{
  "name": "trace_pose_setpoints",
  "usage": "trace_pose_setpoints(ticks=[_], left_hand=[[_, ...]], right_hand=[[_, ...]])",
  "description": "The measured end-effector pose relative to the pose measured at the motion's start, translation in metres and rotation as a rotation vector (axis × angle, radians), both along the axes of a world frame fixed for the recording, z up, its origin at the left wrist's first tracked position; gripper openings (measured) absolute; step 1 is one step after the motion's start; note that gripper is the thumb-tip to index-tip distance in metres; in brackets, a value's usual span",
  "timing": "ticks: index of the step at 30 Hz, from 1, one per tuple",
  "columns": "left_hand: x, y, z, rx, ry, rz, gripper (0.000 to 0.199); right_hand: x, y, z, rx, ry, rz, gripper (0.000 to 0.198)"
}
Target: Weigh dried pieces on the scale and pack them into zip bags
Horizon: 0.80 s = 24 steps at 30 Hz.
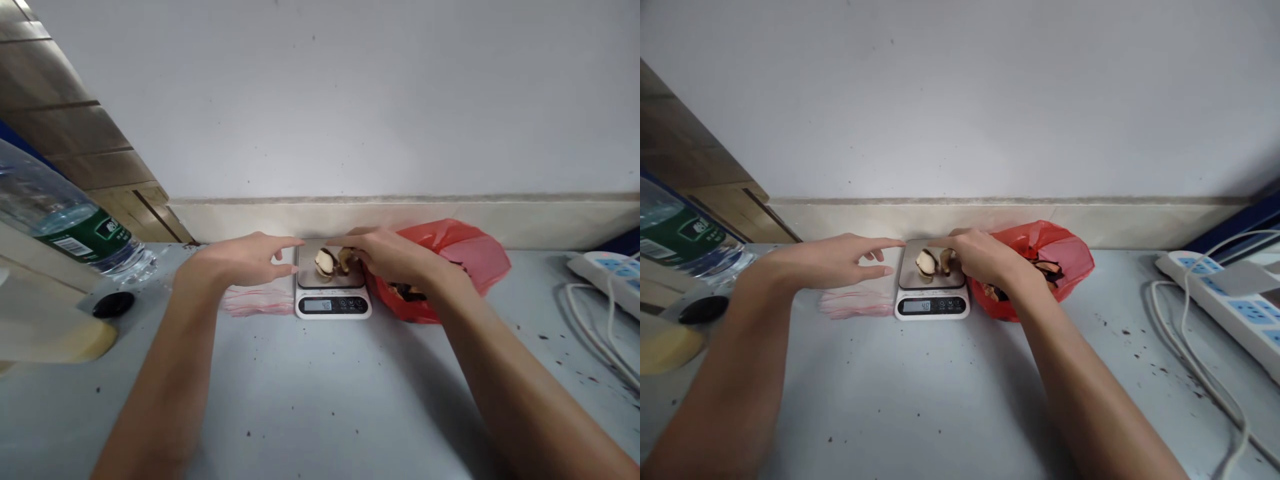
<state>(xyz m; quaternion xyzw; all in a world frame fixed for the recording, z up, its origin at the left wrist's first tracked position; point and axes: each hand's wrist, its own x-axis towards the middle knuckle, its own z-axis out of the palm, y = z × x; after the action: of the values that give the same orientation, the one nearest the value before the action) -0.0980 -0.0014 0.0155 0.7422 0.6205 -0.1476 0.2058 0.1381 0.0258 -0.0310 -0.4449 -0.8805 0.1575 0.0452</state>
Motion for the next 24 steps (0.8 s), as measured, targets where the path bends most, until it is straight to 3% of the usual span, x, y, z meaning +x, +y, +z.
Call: trace_pose_setpoints(ticks=[3, 7, 15, 24], left_hand=[[0.0, -0.001, 0.002, 0.02, -0.002, -0.019, 0.072], [-0.003, -0.002, 0.003, 0.02, 0.018, 0.01, 0.074], [-0.009, -0.002, 0.008, 0.021, 0.059, 0.054, 0.072], [-0.01, -0.002, 0.009, 0.023, 0.065, 0.047, 0.073]], right_hand=[[0.002, 0.002, -0.002, 0.015, 0.025, -0.076, 0.08], [0.013, 0.005, -0.002, 0.089, 0.226, -0.135, 0.052], [0.028, 0.0, 0.014, 0.116, 0.435, -0.228, 0.021], [0.018, -0.003, 0.018, 0.103, 0.436, -0.244, 0.013]])
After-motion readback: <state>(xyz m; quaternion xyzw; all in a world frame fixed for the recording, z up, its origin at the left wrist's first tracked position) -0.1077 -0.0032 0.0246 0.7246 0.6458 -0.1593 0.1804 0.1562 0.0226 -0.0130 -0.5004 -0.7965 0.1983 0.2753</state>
